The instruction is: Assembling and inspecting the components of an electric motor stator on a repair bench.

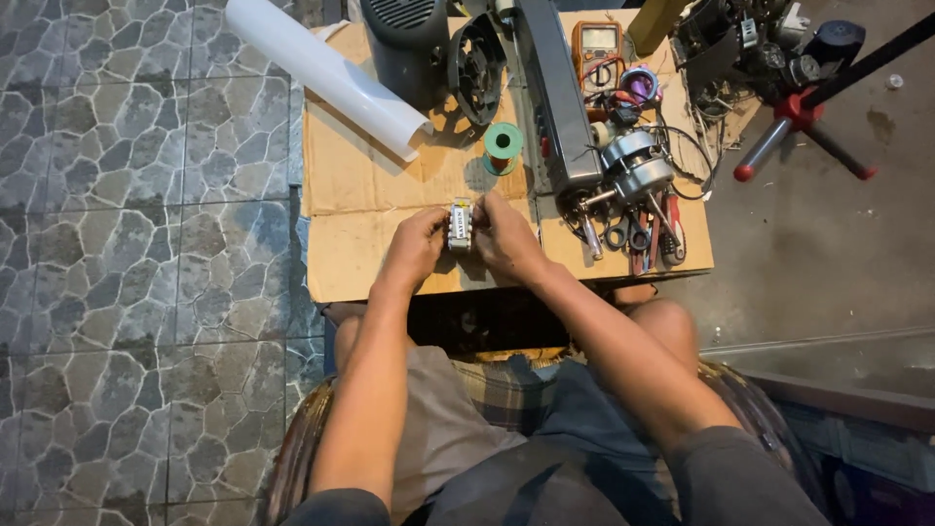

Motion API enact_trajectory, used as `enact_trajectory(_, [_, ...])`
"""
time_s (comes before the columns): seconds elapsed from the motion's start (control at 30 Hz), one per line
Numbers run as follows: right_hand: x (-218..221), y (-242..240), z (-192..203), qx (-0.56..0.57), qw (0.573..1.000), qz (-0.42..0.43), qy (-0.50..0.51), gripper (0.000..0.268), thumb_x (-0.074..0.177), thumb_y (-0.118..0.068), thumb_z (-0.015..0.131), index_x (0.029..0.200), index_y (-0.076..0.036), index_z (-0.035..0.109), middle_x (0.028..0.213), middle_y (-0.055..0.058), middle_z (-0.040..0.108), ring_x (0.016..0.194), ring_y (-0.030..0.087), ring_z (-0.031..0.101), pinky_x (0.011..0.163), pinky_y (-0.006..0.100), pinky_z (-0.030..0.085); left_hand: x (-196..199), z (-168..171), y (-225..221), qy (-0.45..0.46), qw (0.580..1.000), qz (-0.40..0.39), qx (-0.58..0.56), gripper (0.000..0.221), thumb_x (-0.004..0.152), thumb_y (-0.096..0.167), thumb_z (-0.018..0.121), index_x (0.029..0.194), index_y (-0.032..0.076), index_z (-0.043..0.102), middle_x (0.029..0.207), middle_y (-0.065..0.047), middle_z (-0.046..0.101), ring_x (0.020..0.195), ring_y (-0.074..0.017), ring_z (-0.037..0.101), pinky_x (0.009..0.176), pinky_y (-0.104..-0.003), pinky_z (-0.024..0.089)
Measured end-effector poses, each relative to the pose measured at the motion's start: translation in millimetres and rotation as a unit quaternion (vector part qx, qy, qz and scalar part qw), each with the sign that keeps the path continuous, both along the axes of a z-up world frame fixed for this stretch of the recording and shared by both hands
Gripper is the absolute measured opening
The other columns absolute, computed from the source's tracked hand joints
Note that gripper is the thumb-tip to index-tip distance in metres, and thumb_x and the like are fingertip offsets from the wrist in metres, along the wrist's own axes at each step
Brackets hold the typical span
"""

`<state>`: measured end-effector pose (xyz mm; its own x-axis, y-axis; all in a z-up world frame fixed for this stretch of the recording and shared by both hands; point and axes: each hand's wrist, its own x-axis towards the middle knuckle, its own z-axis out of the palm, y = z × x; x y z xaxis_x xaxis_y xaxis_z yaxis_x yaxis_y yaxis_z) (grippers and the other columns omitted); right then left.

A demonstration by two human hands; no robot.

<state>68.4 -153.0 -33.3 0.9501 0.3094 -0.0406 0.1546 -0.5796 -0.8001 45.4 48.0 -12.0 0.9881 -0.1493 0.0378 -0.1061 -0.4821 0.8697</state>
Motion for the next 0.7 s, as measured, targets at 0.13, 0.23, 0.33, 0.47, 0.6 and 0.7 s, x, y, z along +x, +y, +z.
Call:
enact_trajectory(0.13, [11,-16,-17,-0.077,0.995,0.041,-0.041,0.025,0.080,-0.005,0.066,0.102,-0.012,0.056,0.091,0.015,0.067,0.099,0.044,0.069,0.085,0.053,0.054,2,-17,5,-0.023,0.999,-0.014,0.025,0.021,0.092,0.002,0.058,0.104,0.012,0.070,0.097,-0.019,0.069,0.104,-0.0451,0.066,0.088,-0.051,0.054])
enact_trajectory(0.23, [14,-32,-30,-0.169,0.941,0.091,-0.277,0.022,0.094,-0.017,0.064,0.116,-0.015,0.062,0.100,0.008,0.063,0.104,0.032,0.064,0.087,0.043,0.049,0,-20,3,-0.038,0.999,-0.010,0.025,0.022,0.091,0.001,0.055,0.105,0.012,0.069,0.096,-0.020,0.069,0.102,-0.0471,0.065,0.086,-0.052,0.053])
enact_trajectory(0.33, [13,-34,-13,-0.124,0.929,0.084,-0.337,0.009,0.094,-0.019,0.073,0.098,-0.014,0.068,0.092,0.005,0.063,0.111,0.030,0.065,0.096,0.043,0.049,1,-20,2,-0.023,1.000,0.012,0.017,0.021,0.091,0.001,0.058,0.104,0.012,0.070,0.094,-0.018,0.069,0.098,-0.0443,0.068,0.084,-0.048,0.055])
enact_trajectory(0.47, [10,-22,-30,-0.133,0.913,0.082,-0.376,0.010,0.087,-0.022,0.076,0.093,-0.020,0.069,0.082,0.001,0.059,0.090,0.022,0.064,0.093,0.040,0.049,2,-32,1,-0.020,0.999,0.036,0.023,0.020,0.089,0.003,0.063,0.103,0.014,0.071,0.092,-0.015,0.070,0.096,-0.0396,0.070,0.083,-0.044,0.057])
enact_trajectory(0.6, [7,-8,-38,-0.198,0.896,0.061,-0.393,0.011,0.085,-0.031,0.074,0.095,-0.029,0.071,0.079,-0.005,0.055,0.085,0.017,0.060,0.091,0.038,0.046,2,-44,3,-0.021,0.997,0.059,0.034,0.021,0.087,0.003,0.065,0.104,0.013,0.072,0.092,-0.015,0.070,0.092,-0.0386,0.071,0.081,-0.043,0.058])
enact_trajectory(0.7, [8,-6,-46,-0.193,0.900,0.069,-0.384,0.016,0.084,-0.034,0.074,0.098,-0.029,0.072,0.081,-0.003,0.059,0.088,0.018,0.063,0.089,0.041,0.046,7,-60,8,-0.059,0.992,0.081,0.071,0.012,0.086,0.006,0.068,0.094,0.014,0.072,0.082,-0.014,0.064,0.086,-0.0396,0.070,0.078,-0.045,0.057])
